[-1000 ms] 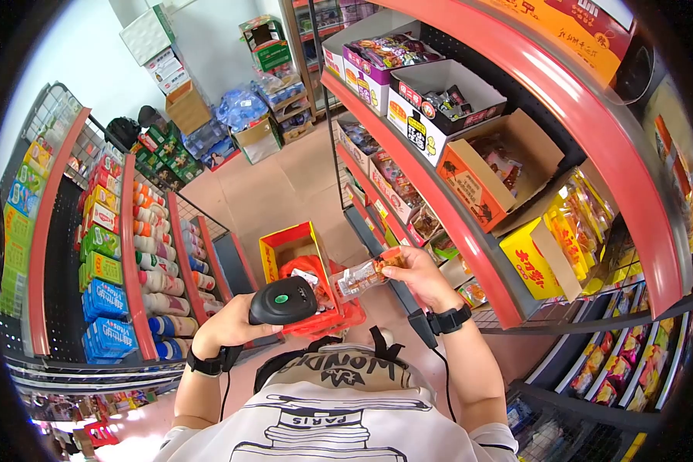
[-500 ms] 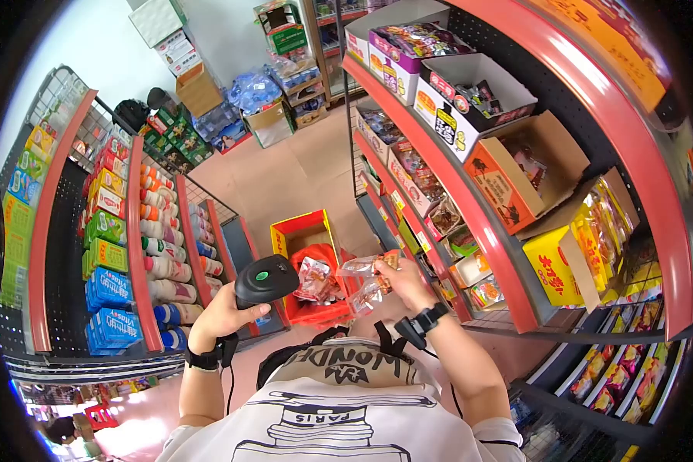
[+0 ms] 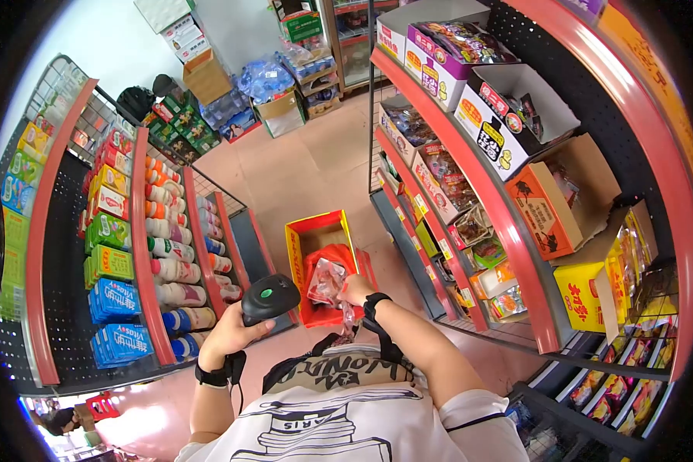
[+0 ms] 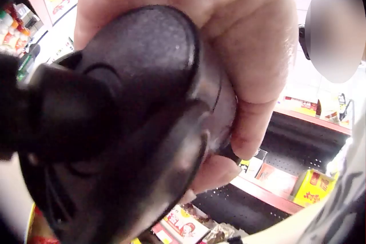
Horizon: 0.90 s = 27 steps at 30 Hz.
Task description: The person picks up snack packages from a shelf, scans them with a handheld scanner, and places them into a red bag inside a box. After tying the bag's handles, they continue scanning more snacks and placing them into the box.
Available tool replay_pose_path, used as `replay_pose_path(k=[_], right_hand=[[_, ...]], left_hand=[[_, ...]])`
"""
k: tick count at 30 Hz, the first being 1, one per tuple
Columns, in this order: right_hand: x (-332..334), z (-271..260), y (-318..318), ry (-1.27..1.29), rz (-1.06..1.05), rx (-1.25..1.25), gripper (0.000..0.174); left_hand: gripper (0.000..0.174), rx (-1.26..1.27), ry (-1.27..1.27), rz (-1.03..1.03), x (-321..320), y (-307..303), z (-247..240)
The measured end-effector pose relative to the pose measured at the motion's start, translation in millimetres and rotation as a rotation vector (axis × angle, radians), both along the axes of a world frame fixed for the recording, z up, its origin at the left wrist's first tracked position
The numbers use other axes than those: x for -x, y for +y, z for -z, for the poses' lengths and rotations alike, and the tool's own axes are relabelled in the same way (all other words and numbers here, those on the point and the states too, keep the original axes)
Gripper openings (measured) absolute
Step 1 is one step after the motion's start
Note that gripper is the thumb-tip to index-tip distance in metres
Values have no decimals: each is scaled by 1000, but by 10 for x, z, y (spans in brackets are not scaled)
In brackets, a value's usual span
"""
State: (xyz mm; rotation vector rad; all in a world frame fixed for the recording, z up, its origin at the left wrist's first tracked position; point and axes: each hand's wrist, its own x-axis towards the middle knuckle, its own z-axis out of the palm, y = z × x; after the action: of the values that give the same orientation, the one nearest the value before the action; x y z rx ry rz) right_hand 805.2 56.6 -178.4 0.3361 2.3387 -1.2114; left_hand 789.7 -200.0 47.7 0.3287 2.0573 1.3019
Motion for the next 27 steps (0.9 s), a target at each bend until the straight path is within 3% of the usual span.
replay_pose_path(k=[2, 4, 8, 16, 18, 19, 22, 27], right_hand=[[15, 57, 71, -22, -104, -46, 25], [70, 68, 234, 47, 37, 360, 17], [107, -867, 664, 42, 298, 680, 14], [-247, -1828, 1186, 242, 468, 670, 11], [-346, -1992, 1224, 263, 496, 657, 11], [-394, -2056, 1236, 299, 508, 633, 10], [-513, -2159, 1294, 349, 530, 598, 11], [-656, -2127, 1358, 396, 547, 642, 13]], left_hand=[[38, -5, -9, -1, 39, 10, 2], [38, 17, -41, 26, 105, 60, -43], [43, -109, 118, 97, 209, 187, -5], [48, -68, 48, 253, 280, 553, -340], [39, -44, 28, 309, 244, 636, -418], [40, -106, 158, 356, 228, 674, -403], [41, -22, 69, 404, 190, 756, -488], [40, -70, 179, 436, 115, 846, -505]])
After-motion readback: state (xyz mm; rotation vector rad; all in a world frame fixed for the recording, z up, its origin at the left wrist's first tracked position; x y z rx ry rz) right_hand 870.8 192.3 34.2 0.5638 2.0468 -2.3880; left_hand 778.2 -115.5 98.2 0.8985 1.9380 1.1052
